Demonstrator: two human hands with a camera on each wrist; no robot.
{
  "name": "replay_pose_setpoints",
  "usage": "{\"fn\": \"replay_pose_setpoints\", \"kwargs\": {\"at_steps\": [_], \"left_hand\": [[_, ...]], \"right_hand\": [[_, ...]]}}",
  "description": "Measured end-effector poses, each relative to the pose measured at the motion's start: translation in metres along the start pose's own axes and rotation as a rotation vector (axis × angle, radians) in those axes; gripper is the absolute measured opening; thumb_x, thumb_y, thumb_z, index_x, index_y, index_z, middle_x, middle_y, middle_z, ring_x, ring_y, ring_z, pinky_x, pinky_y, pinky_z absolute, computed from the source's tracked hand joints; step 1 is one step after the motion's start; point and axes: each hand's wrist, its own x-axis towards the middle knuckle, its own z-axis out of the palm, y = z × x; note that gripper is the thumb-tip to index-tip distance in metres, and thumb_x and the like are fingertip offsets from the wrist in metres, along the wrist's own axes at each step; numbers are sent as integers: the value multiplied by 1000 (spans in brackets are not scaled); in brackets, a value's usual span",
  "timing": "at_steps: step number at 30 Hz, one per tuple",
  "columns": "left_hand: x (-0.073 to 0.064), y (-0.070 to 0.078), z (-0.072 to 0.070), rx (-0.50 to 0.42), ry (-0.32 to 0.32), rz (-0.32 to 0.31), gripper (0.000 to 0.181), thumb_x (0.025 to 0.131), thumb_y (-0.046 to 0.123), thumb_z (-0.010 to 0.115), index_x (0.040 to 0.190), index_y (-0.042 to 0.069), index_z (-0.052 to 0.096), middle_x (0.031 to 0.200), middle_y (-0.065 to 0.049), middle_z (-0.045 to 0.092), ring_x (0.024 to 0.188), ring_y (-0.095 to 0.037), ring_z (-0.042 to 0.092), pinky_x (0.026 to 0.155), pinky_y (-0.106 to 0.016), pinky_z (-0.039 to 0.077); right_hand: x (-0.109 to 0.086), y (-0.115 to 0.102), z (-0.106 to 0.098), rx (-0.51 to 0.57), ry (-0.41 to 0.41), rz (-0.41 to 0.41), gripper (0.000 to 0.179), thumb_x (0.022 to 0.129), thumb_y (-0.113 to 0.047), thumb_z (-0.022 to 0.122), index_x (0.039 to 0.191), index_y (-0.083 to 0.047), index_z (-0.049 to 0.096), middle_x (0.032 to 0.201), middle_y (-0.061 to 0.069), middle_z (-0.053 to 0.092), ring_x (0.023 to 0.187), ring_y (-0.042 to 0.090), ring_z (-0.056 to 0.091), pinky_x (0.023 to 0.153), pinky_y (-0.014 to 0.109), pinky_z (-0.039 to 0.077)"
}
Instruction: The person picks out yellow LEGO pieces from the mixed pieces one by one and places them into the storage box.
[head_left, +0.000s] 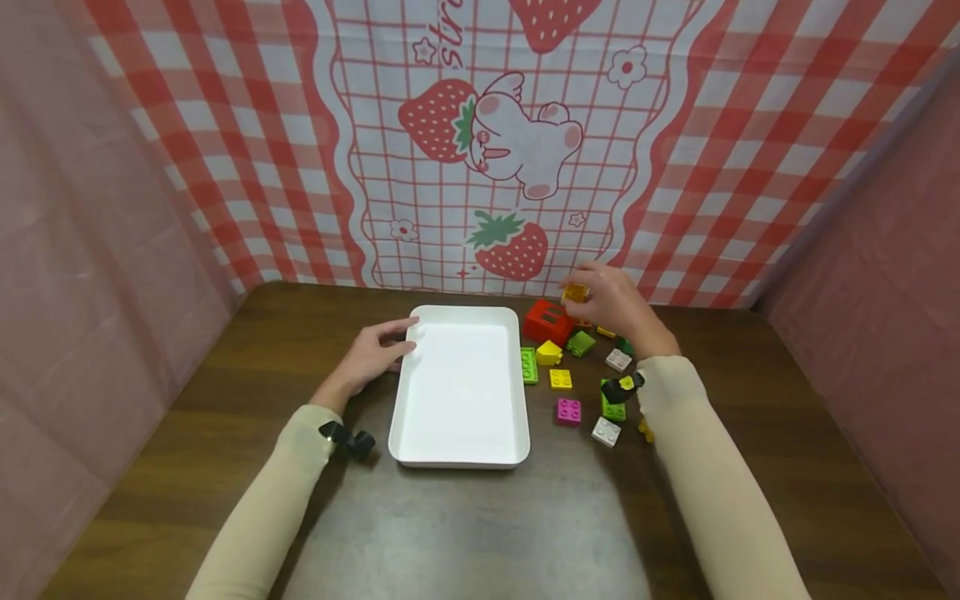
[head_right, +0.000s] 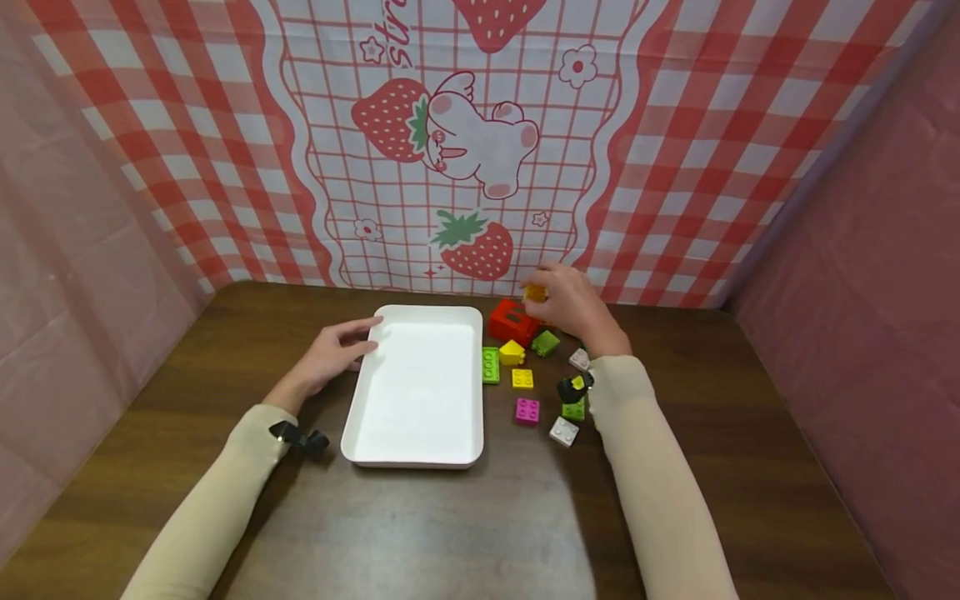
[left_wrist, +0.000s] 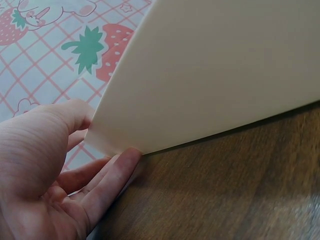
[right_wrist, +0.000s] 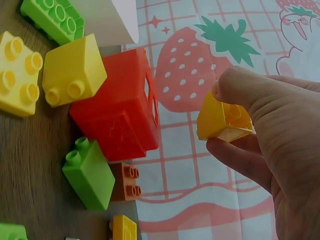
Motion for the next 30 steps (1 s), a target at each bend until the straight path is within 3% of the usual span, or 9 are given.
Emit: {"fn": "replay_pose_setpoints", "kwargs": {"at_steps": [11,23,30], "left_hand": [[-2,2,-1,1,2,-7,57,113,15,68,168,12,54,171,-26,52,132,-36,66,93,-34,71],[0,1,1,-1,0,-3,56,113,15,69,167,12,55,170,-26,53,132,-35,65,95,-36,71],[0,1,1,-3,1,-3,56,113,15,69,167,12,55,170,-26,53,130,-35,65,93,-34,71]], "right_hand": [[14,-12,9,48,-27,32,35,101,-12,83,135,-4,79,143,20,72,124,40,66,108,60,66],[27,-22,21,85,-21,6,31,101,-11,82,131,-4,82,136,19,74,121,39,66,110,59,65],[36,-34,26,55,-13,-29,28,101,-13,81,128,-6,82,134,17,76,115,37,68,107,55,66]]}}
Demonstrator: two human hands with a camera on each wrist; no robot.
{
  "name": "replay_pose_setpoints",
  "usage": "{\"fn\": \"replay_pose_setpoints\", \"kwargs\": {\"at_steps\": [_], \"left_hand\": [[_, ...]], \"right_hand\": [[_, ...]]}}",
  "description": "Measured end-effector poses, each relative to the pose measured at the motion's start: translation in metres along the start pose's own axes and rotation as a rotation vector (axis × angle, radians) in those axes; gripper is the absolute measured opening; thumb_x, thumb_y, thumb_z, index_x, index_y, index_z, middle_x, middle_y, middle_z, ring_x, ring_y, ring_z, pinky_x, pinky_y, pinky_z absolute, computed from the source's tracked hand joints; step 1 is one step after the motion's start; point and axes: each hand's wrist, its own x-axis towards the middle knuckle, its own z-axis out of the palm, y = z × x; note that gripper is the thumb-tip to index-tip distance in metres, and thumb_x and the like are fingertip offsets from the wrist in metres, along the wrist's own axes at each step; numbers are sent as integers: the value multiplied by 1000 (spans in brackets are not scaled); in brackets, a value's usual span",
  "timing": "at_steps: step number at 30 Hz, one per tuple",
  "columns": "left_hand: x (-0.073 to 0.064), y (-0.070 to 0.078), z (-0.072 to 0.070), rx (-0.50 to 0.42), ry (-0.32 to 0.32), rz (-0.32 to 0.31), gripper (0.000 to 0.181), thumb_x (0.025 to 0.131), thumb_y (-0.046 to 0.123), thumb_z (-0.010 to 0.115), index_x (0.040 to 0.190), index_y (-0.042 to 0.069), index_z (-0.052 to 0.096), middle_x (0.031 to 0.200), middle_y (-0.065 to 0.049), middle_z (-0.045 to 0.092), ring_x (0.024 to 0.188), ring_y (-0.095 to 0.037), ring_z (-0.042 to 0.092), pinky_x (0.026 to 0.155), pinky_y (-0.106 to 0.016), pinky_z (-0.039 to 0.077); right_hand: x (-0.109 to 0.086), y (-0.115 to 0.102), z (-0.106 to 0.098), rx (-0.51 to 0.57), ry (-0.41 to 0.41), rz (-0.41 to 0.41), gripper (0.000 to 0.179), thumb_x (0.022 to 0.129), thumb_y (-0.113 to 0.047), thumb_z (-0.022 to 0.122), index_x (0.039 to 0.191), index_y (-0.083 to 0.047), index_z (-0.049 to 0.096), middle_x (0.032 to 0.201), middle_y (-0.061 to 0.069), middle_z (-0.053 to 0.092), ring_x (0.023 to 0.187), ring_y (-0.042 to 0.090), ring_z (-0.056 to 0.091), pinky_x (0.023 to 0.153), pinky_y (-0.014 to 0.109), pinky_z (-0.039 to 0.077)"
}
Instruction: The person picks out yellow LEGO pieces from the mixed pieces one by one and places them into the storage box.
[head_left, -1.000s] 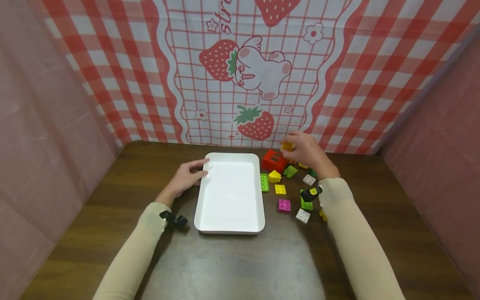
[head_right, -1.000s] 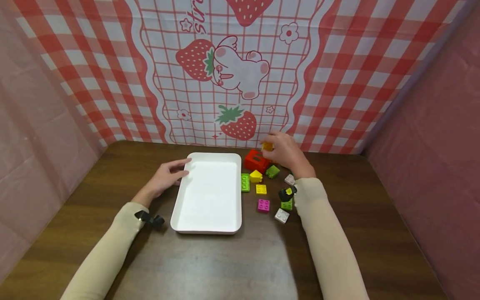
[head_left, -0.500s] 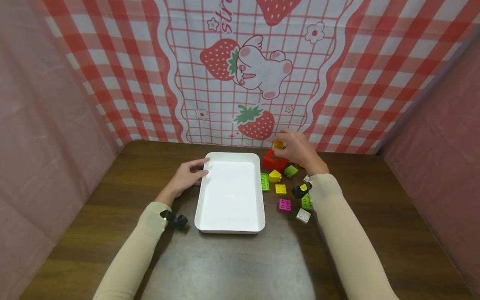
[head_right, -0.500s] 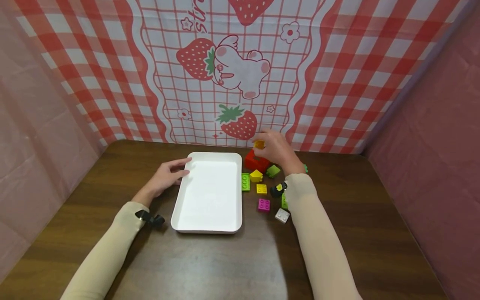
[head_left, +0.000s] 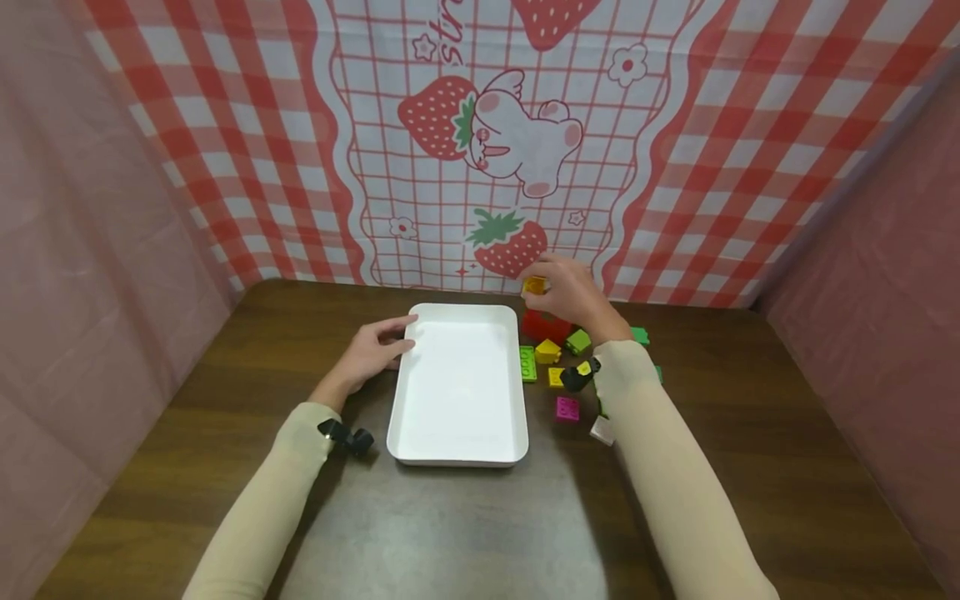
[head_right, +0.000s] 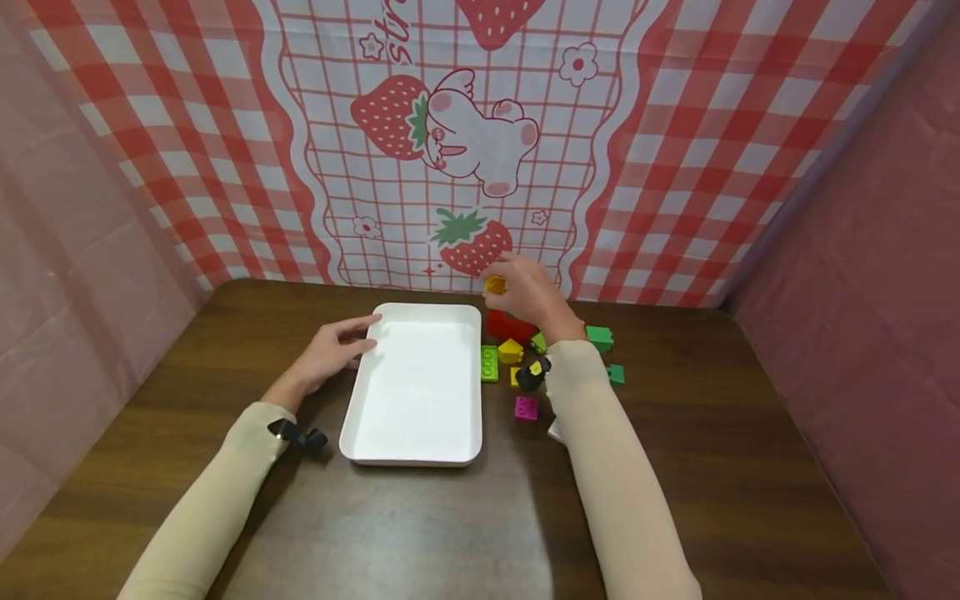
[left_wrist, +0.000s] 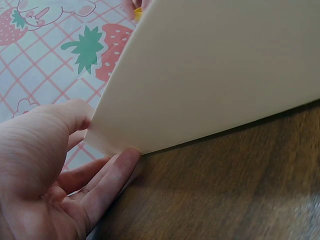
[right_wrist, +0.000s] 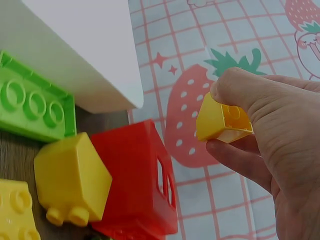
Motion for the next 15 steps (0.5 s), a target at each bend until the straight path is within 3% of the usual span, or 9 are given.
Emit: {"fn": "replay_pose_setpoints", "kwargs": {"at_steps": [8,15], "left_hand": [[0,-1,0,-8,-1,5,57,112,14,69,167,12,55,170,-27,53,132,-36,66,95,-36,71],[0,-1,-1,-4,2,5,56,112,14,70,167,12,56,170,-27,53,132,-36,66,95,-37,72]], "right_hand": [[10,-11,3,-2,-34,42,30,102,-13,80,132,-9,81,140,14,74,117,35,65,109,53,66],[20,-22,9,18,-23,9,28,102,-13,81,129,-7,82,137,14,76,117,35,66,109,52,66]]}}
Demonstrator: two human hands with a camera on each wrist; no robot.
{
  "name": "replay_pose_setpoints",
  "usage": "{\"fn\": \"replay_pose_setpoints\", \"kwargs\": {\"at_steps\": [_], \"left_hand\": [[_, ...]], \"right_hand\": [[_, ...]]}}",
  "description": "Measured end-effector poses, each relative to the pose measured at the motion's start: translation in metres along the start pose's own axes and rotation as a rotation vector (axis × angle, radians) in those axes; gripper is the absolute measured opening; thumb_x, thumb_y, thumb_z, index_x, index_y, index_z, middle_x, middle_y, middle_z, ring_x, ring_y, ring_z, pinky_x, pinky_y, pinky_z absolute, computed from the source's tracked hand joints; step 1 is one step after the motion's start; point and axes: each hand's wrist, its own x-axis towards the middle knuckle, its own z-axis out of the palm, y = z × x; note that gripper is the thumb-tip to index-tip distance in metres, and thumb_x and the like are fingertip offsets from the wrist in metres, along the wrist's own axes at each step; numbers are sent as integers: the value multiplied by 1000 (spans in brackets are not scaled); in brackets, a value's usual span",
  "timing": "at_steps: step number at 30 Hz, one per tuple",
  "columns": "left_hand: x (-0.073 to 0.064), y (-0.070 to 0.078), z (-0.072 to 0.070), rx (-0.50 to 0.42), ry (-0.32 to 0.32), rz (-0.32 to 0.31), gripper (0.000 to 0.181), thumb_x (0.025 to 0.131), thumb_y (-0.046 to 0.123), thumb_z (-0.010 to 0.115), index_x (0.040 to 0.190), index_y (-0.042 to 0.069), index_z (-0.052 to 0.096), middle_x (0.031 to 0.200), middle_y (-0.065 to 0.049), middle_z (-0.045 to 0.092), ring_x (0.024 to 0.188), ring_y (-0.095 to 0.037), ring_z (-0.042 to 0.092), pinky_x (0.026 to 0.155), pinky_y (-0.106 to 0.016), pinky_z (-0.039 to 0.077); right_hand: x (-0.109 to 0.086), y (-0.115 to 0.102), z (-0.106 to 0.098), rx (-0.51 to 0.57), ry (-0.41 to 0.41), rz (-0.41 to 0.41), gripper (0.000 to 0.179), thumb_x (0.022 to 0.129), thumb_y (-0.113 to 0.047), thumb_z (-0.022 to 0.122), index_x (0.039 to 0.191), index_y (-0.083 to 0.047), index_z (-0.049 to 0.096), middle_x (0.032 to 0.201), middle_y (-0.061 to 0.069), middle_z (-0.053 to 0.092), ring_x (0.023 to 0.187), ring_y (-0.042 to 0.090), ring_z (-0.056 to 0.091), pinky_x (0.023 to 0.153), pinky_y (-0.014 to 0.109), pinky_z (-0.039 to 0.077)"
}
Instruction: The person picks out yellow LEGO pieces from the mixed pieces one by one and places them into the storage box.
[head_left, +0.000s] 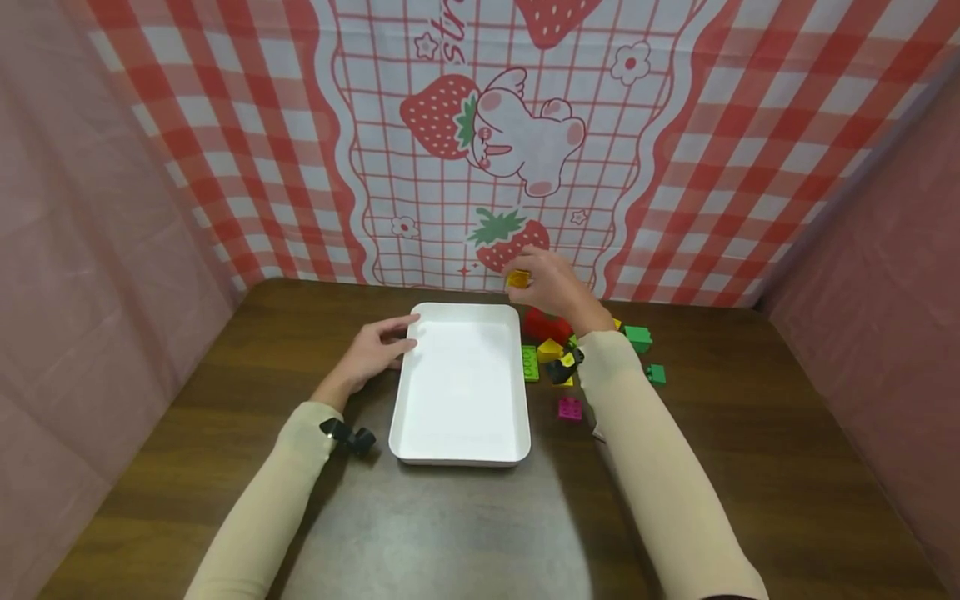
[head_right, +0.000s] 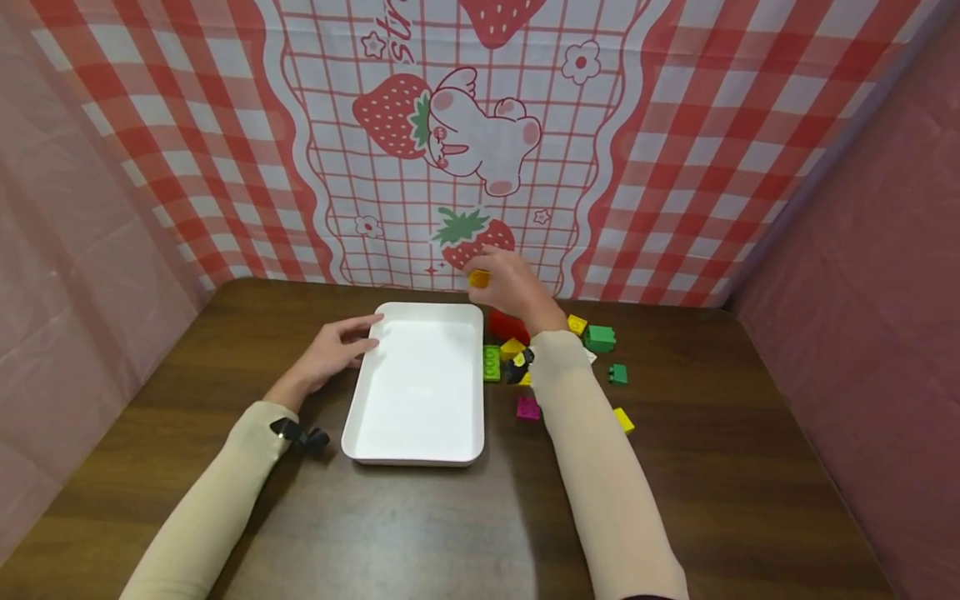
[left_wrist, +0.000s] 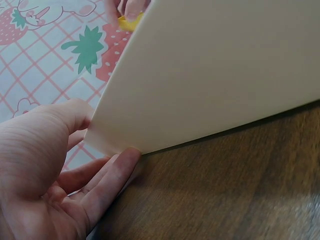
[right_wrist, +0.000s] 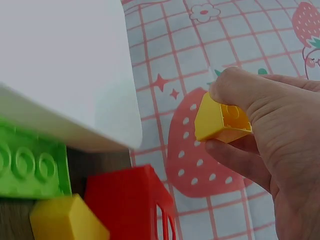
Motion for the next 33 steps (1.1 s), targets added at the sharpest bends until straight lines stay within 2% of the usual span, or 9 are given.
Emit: {"fn": "replay_pose_setpoints", "kwargs": {"at_steps": [13,20,26,31,33], "left_hand": [[2,-2,0,-19,-5,12,57,112,12,69,167,8,54,169,-29,53,130,-35,66,88,-30,71],[1,-1,0,-13,-5,5,57,112,14,69,167,10,55,169,-28,53,130,-36,66,90,-32,71],[2,-2,0,-17,-8,10,57,112,13,69,167,9,54,169,-29,53,128,-33,67,87,-28,70],[2,-2,0,-18,-7,11,57,112,13,69,167,8,54,169,-29,53,126,-32,67,84,-25,69],[2,-2,0,-19,-8,8,57,112,13,69,167,9,54,169,-28,53,127,-33,67,84,-25,69]], "right_hand": [[9,-15,12,21,-5,-31,26,103,-14,81,128,-8,83,133,13,76,116,33,67,109,49,66],[5,-16,18,49,-42,5,29,103,-16,82,132,-11,82,147,12,73,124,33,66,114,49,65],[4,-17,27,55,-96,20,29,104,-15,82,132,-13,82,148,13,72,126,34,65,115,51,63],[5,-19,37,80,-137,35,31,103,-14,82,134,-10,82,156,14,69,139,37,63,125,54,57],[5,-19,41,88,-145,31,31,103,-13,82,133,-9,82,154,15,70,138,36,64,125,53,58]]}}
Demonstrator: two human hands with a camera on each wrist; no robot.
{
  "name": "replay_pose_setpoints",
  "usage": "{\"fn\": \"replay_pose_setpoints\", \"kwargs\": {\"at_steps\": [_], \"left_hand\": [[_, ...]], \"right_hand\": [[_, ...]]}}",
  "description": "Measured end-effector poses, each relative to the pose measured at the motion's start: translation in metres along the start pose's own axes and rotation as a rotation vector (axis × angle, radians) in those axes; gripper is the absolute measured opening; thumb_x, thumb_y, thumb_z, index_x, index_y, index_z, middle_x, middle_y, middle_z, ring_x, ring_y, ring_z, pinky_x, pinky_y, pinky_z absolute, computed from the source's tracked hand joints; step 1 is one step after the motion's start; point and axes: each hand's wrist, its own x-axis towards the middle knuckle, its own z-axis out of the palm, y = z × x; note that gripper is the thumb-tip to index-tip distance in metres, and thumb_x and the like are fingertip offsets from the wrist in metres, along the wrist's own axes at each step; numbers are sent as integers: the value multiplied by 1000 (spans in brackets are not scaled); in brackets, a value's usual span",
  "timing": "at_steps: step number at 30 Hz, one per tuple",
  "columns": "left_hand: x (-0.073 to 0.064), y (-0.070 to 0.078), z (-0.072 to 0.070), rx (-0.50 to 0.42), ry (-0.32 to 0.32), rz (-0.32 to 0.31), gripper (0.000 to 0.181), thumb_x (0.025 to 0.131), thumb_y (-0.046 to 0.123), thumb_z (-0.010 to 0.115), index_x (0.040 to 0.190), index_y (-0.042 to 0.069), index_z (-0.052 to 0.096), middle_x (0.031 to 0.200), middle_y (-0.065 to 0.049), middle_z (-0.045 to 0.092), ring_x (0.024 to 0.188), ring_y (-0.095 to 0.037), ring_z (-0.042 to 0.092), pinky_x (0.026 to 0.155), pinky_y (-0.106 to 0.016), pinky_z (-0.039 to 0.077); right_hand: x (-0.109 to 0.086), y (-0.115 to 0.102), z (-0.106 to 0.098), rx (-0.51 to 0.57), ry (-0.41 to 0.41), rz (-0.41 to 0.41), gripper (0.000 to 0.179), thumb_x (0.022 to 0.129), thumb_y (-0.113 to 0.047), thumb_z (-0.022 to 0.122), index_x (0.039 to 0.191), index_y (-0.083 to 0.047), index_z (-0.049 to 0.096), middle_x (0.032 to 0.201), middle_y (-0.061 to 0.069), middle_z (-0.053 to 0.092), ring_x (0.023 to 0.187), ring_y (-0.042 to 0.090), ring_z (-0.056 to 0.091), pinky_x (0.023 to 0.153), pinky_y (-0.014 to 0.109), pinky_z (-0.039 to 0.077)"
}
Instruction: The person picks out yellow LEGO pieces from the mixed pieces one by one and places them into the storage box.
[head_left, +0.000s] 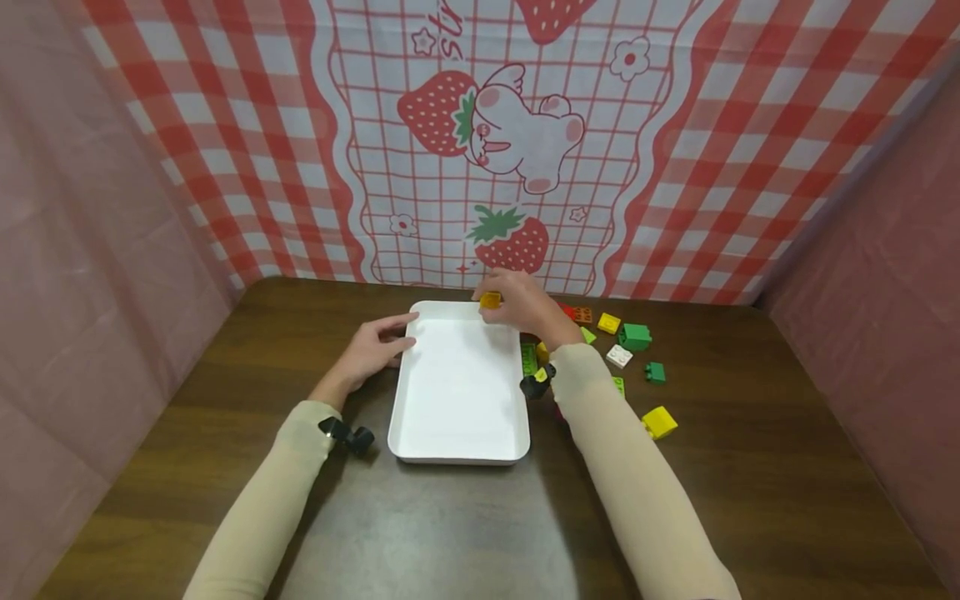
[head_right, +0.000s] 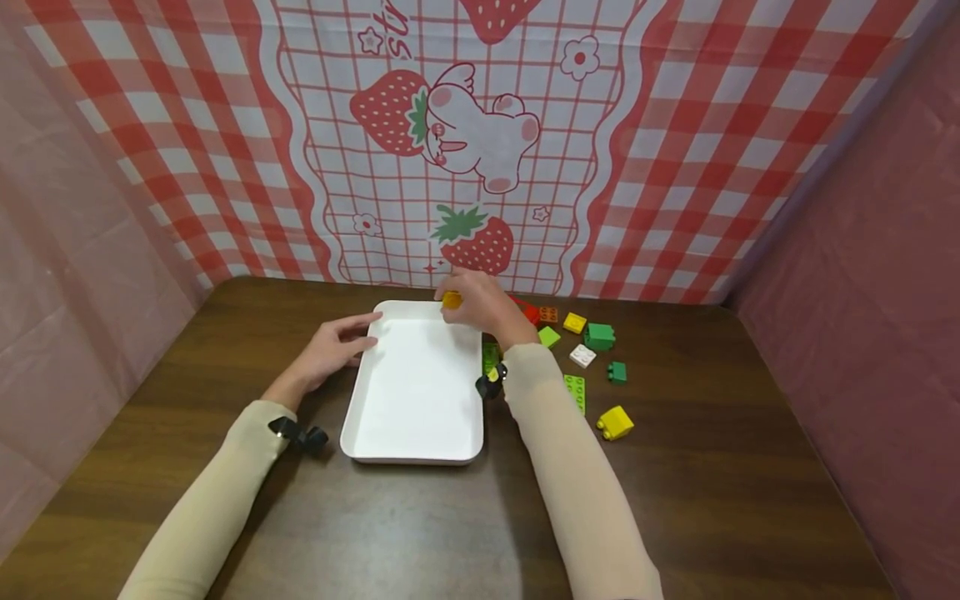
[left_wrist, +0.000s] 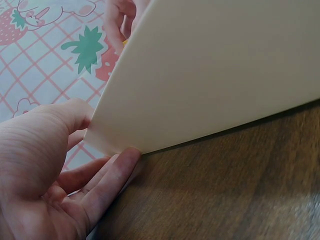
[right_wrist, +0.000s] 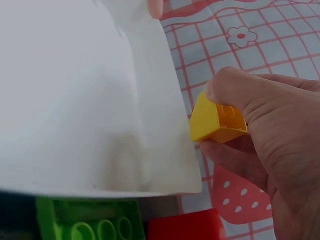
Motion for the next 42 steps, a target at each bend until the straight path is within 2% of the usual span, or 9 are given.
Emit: {"fn": "replay_pose_setpoints", "kwargs": {"at_steps": [5,11,17,24,33,42], "left_hand": [[0,1,0,5,-1,-2,57,112,13,69,167,9,54,169,-28,53,128,-35,66,86,-27,70],[0,0,0,2,-2,-4,57,113,13,69,168,9,54,169,-28,53,127,-34,66,85,-25,69],[0,-1,0,4,1,-3,57,113,13,69,167,9,54,169,-28,53,128,-33,66,86,-27,70],[0,0,0,18,0,-1,57,112,14,69,167,10,54,169,-27,53,131,-37,65,93,-34,71],[0,-2,-1,2,2,2,57,112,14,69,167,9,55,169,-28,53,128,-31,67,84,-24,68],[0,2,0,-6,4,-3,56,112,12,69,167,10,56,169,-27,54,130,-33,65,83,-23,68]], "right_hand": [[0,-1,5,-9,-16,-31,28,102,-13,83,129,-7,84,137,14,75,120,33,66,116,47,63],[2,-4,10,-55,-72,-23,28,101,-16,85,127,-9,85,126,12,75,113,30,62,109,44,62],[3,-4,15,-39,-139,-4,27,102,-15,83,128,-10,85,127,12,75,112,30,61,107,44,61],[3,-2,18,10,-209,51,24,102,-14,84,126,-11,84,137,10,78,118,29,64,113,47,61],[4,-6,23,-64,-237,25,19,103,-14,83,122,-13,84,131,9,73,116,28,60,112,46,59],[3,-7,28,-113,-251,26,17,102,-13,83,119,-15,84,125,10,66,113,28,56,107,46,57]]}}
